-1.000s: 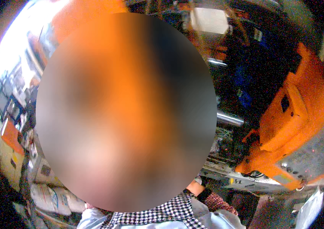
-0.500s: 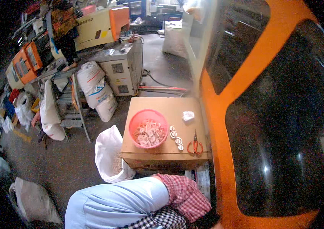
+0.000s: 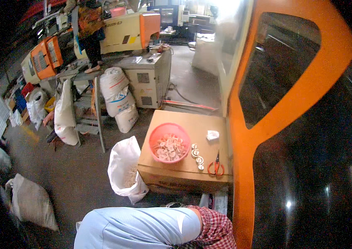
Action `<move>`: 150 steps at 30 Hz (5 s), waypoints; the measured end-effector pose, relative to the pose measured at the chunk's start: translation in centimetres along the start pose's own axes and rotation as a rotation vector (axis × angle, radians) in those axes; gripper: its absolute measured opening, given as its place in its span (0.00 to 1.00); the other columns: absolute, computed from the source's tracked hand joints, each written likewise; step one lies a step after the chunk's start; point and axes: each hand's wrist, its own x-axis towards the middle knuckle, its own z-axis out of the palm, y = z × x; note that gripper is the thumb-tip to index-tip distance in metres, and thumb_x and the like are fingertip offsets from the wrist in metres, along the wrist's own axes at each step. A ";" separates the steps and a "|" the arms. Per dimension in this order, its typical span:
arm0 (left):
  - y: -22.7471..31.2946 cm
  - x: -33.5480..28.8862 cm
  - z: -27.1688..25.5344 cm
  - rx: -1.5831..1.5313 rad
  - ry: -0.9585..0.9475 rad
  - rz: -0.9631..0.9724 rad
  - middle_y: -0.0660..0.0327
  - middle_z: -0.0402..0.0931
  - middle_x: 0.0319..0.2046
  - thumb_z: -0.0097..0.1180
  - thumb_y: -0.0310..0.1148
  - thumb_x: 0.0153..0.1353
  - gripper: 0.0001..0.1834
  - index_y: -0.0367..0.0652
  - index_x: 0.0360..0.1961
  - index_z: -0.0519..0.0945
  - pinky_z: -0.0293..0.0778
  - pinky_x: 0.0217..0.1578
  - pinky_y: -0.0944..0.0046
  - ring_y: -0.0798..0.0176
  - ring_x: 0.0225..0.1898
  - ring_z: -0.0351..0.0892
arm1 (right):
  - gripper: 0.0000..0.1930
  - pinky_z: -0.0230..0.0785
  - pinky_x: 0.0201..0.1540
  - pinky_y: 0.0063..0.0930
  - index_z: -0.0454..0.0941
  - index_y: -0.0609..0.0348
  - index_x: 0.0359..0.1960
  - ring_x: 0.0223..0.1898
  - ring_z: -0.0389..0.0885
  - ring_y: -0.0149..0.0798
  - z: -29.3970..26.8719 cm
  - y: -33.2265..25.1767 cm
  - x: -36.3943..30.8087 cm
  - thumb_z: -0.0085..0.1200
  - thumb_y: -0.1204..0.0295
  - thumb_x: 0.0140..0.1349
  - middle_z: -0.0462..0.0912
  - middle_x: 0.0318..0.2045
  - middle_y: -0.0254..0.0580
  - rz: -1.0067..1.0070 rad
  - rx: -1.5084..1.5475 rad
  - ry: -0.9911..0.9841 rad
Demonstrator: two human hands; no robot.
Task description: The person operates an orange injection molding machine, repeatedly opening the door, retrieving small white plastic parts, and placing them into a pink bowl. The person also uses scissors to trim excess plastic from the parts and places the trimmed pieces into a white bag.
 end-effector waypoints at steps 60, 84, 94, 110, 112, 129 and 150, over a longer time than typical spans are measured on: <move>10.7 -41.2 -13.4 -0.083 1.939 -0.453 0.59 0.76 0.27 0.48 0.28 0.60 0.09 0.33 0.38 0.72 0.70 0.26 0.75 0.70 0.26 0.76 | 0.10 0.74 0.27 0.29 0.71 0.63 0.37 0.31 0.79 0.45 2.8 -22.7 17.5 0.52 0.78 0.52 0.75 0.36 0.47 -0.843 0.238 0.285; 10.2 -44.4 -16.7 0.191 1.856 -0.685 0.68 0.67 0.17 0.49 0.35 0.60 0.12 0.37 0.27 0.74 0.56 0.17 0.77 0.78 0.17 0.61 | 0.12 0.72 0.25 0.30 0.73 0.58 0.39 0.27 0.77 0.44 4.6 -22.4 24.4 0.50 0.67 0.55 0.74 0.34 0.44 -0.807 0.018 0.124; 9.0 -45.1 -15.5 1.086 1.467 -0.805 0.57 0.73 0.24 0.51 0.25 0.50 0.12 0.34 0.37 0.74 0.67 0.22 0.66 0.63 0.23 0.72 | 0.11 0.69 0.35 0.28 0.71 0.62 0.42 0.35 0.76 0.40 5.9 -23.4 23.6 0.38 0.71 0.63 0.75 0.32 0.45 -0.669 0.434 -0.216; 7.5 -49.0 -14.9 0.364 1.408 -0.618 0.57 0.76 0.30 0.50 0.25 0.56 0.10 0.37 0.39 0.77 0.71 0.34 0.71 0.67 0.32 0.75 | 0.14 0.70 0.40 0.32 0.75 0.64 0.37 0.38 0.77 0.46 1.6 -25.7 26.0 0.48 0.84 0.46 0.77 0.35 0.48 -1.001 0.280 -0.075; 7.4 -49.1 -14.9 0.547 1.497 -0.640 0.57 0.76 0.29 0.50 0.26 0.57 0.10 0.37 0.40 0.76 0.72 0.34 0.70 0.66 0.32 0.75 | 0.15 0.70 0.41 0.33 0.74 0.64 0.39 0.39 0.77 0.47 1.7 -25.9 25.3 0.48 0.83 0.47 0.77 0.36 0.49 -1.024 0.199 0.000; 8.8 -45.9 -14.2 -0.451 1.910 -0.248 0.64 0.75 0.30 0.48 0.38 0.60 0.14 0.37 0.40 0.75 0.69 0.28 0.79 0.75 0.26 0.71 | 0.06 0.70 0.33 0.33 0.71 0.66 0.34 0.30 0.77 0.45 0.8 -26.9 21.7 0.48 0.78 0.54 0.76 0.28 0.50 -1.041 0.086 -0.097; 7.8 -44.7 -16.1 0.407 1.927 -0.676 0.66 0.73 0.21 0.50 0.31 0.59 0.09 0.34 0.32 0.76 0.65 0.21 0.73 0.76 0.22 0.68 | 0.13 0.70 0.33 0.33 0.72 0.56 0.42 0.33 0.77 0.46 6.8 -20.5 27.5 0.49 0.65 0.56 0.77 0.32 0.44 -0.448 -0.054 -0.101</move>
